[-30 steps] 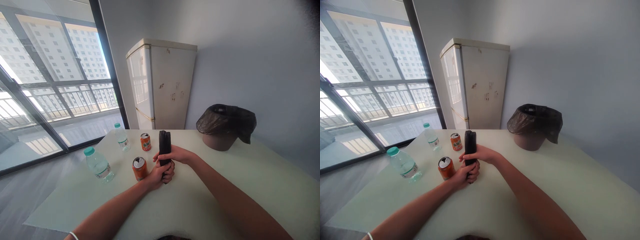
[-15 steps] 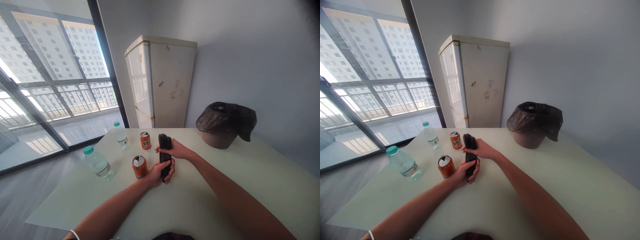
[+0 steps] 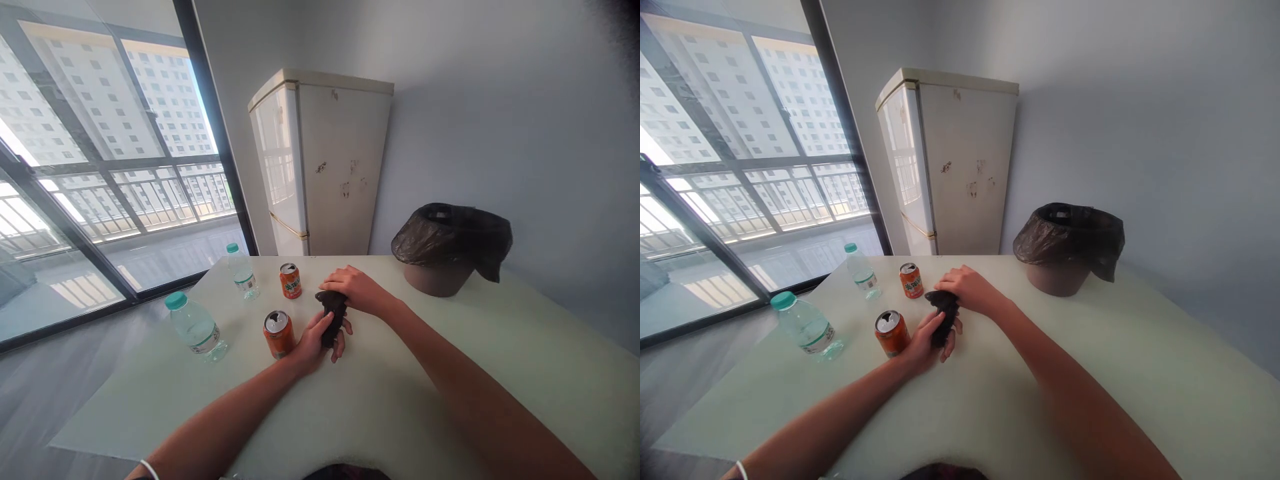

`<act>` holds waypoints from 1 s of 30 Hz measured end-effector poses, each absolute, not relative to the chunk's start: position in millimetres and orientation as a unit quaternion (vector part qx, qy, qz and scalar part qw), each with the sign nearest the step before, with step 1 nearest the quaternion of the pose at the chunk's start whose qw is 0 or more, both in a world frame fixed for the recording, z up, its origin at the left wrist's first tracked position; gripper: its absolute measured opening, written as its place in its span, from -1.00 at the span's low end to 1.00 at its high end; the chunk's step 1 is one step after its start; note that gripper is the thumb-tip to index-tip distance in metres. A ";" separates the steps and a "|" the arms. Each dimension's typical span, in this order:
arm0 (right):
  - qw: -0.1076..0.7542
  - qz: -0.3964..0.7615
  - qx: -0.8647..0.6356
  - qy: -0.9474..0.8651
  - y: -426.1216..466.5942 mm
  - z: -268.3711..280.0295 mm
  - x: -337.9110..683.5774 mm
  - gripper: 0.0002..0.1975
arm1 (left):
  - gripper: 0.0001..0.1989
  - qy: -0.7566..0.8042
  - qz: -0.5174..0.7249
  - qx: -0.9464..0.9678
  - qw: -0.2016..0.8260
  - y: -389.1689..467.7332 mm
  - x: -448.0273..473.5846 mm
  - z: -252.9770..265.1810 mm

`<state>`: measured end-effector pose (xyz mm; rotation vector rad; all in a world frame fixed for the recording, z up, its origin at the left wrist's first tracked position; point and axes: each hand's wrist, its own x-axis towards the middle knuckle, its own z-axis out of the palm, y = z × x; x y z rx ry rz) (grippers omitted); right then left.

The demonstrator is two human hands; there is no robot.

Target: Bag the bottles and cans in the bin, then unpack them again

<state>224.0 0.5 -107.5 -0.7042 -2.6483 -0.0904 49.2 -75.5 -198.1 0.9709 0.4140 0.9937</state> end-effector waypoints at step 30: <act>0.038 -0.162 -0.363 -0.917 -38.1 -62.1 226.5 -0.79 | -0.67 0.206 0.424 0.396 0.788 -75.2 50.3 -198.1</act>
